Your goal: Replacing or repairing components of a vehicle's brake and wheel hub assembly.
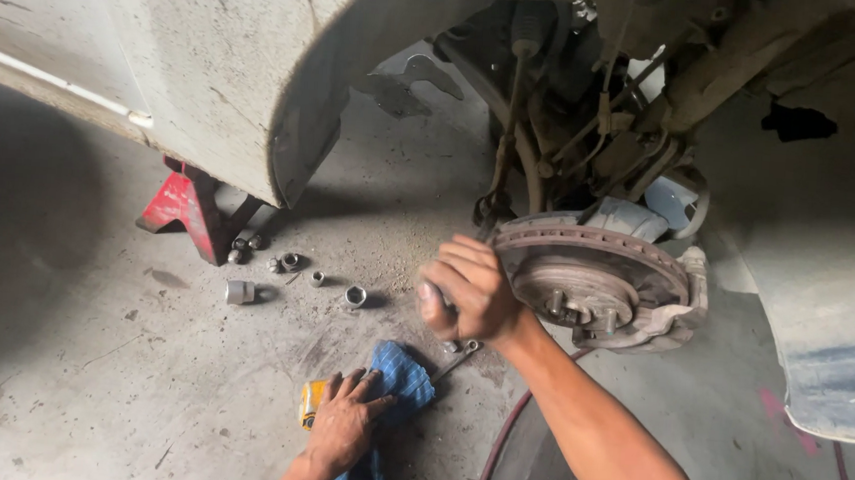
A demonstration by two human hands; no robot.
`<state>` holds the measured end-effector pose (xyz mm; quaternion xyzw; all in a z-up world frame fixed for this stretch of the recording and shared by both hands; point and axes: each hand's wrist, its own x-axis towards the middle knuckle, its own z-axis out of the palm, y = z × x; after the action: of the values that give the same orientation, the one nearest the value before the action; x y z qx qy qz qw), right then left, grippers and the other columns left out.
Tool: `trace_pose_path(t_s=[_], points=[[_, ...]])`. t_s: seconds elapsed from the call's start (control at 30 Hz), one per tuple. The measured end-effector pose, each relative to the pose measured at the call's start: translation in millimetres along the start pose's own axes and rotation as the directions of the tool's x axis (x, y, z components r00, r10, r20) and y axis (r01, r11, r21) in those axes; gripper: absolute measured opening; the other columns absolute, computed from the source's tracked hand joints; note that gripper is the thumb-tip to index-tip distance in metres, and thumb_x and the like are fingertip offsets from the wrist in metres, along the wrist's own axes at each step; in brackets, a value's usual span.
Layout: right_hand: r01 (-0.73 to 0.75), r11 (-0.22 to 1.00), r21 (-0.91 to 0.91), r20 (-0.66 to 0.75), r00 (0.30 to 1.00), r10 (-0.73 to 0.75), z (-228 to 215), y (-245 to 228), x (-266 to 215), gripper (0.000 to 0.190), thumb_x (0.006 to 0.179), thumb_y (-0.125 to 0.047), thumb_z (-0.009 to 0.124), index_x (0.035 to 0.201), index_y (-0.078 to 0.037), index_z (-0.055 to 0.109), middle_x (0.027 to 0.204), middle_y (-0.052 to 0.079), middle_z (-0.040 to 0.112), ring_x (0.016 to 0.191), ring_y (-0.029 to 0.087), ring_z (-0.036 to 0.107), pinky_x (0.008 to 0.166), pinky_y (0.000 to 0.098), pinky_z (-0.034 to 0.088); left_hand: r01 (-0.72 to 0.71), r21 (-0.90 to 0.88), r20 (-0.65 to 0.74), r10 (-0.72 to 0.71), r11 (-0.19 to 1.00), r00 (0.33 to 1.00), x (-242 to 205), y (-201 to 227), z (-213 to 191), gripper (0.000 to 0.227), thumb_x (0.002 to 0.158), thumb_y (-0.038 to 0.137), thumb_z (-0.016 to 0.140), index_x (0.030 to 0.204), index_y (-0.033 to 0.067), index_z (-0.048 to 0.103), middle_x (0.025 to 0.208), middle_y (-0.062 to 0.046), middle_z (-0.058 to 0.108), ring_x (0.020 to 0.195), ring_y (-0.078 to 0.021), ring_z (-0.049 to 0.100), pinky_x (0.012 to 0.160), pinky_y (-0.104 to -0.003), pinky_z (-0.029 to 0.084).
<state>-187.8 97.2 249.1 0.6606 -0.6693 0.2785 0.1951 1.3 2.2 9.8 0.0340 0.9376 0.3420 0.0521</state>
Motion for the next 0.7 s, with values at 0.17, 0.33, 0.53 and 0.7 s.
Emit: trace_pose_path(t_s=[0.17,0.33,0.53,0.7], points=[[0.01,0.998,0.055,-0.092,0.996,-0.005,-6.9,-25.3,-14.1,0.019,0.098,-0.001,0.054,0.116,0.004,0.059,0.075,0.011,0.061,0.065,0.022,0.059,0.062,0.0366,0.049,0.01,0.008,0.01,-0.01,1.0,1.0,-0.9,-2.3,5.5,0.052,0.081,0.012,0.067,0.13,0.0279,0.072,0.156,-0.011,0.047,0.144,-0.0334,0.033,0.118,-0.056,0.02],[-0.149,0.969,0.197,0.032,0.989,0.145,-17.0,-25.9,3.8,0.029,0.088,-0.004,0.055,0.114,0.005,0.065,0.056,0.003,0.055,0.047,0.014,0.054,0.049,0.0342,0.046,0.012,0.0,-0.026,-0.012,1.0,1.0,-1.5,-3.4,9.6,0.047,0.082,0.012,0.066,0.125,0.0264,0.073,0.151,-0.012,0.049,0.144,-0.0332,0.034,0.119,-0.057,0.02],[-0.333,0.927,0.17,0.077,0.943,0.325,3.1,-11.9,24.6,0.019,0.095,-0.004,0.052,0.103,-0.004,0.069,0.051,-0.003,0.055,0.041,0.007,0.053,0.037,0.0263,0.039,0.032,0.012,-0.028,-0.032,0.999,0.999,0.0,1.1,8.1,0.048,0.082,0.011,0.064,0.127,0.027,0.074,0.155,-0.01,0.049,0.144,-0.0333,0.034,0.118,-0.057,0.02],[-0.545,0.838,0.012,0.085,0.836,0.542,32.5,-18.5,43.7,0.019,0.096,-0.003,0.053,0.105,-0.003,0.07,0.048,0.0,0.057,0.038,0.009,0.054,0.032,0.0277,0.037,0.034,0.018,-0.048,-0.033,0.999,0.998,0.8,0.6,11.3,0.044,0.083,0.011,0.062,0.122,0.0274,0.074,0.149,-0.01,0.05,0.144,-0.0335,0.034,0.119,-0.057,0.02]])
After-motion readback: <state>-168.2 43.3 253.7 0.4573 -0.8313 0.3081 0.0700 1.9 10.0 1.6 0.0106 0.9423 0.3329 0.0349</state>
